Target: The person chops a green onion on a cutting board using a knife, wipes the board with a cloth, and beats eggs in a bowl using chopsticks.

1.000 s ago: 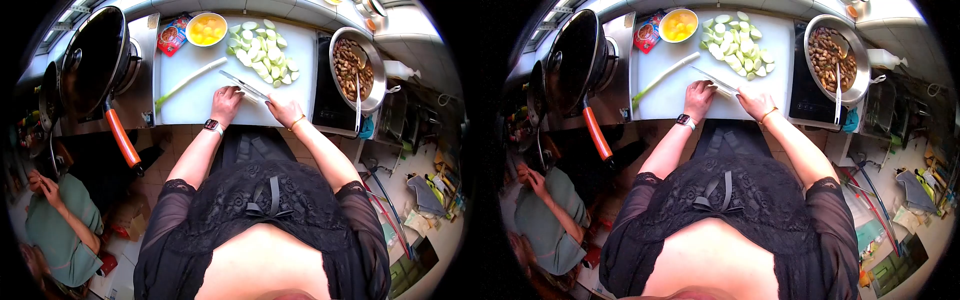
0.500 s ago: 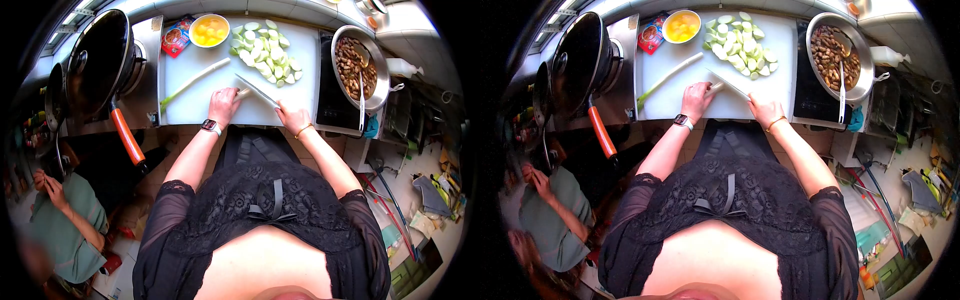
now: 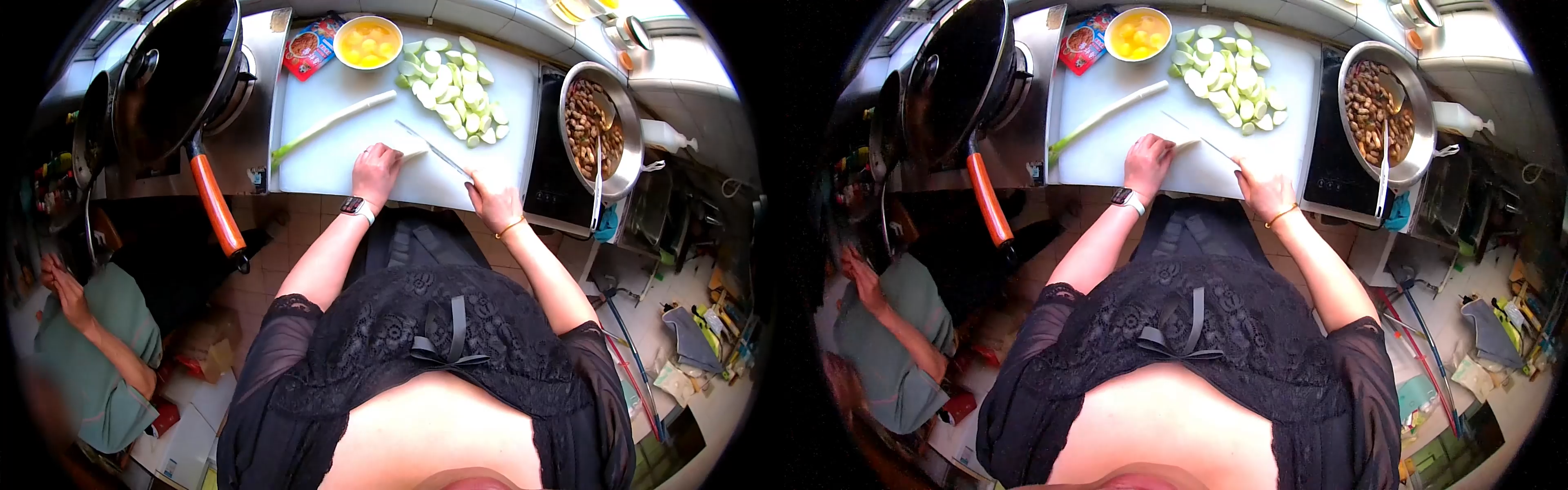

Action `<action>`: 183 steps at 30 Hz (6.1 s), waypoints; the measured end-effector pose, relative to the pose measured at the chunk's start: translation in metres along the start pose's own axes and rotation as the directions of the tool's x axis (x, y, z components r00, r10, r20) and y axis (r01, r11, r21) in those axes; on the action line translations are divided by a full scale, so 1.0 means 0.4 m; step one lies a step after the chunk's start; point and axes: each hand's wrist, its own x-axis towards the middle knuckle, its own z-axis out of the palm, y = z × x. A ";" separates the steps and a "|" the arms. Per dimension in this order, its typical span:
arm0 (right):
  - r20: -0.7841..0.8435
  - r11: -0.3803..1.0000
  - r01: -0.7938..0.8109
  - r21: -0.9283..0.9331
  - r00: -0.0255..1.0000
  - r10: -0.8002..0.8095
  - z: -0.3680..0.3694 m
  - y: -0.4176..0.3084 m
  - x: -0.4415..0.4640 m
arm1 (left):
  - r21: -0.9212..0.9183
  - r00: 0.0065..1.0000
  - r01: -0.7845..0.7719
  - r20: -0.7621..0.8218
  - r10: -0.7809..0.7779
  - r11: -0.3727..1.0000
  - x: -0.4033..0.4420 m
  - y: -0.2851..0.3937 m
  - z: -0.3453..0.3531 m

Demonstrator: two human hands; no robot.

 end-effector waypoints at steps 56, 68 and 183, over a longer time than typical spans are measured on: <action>0.098 0.998 -0.002 -0.063 0.995 0.008 0.076 -0.039 0.021 | 0.076 0.999 0.013 -0.048 -0.009 0.997 -0.015 -0.007 0.009; 0.121 0.994 -0.069 -0.089 0.989 0.079 0.172 -0.026 0.046 | 0.102 0.995 -0.060 -0.072 0.068 0.993 -0.032 -0.019 0.012; 0.100 0.994 -0.078 0.073 0.992 0.071 0.197 -0.072 0.066 | -0.008 0.997 0.002 -0.077 -0.003 1.000 -0.108 -0.014 -0.064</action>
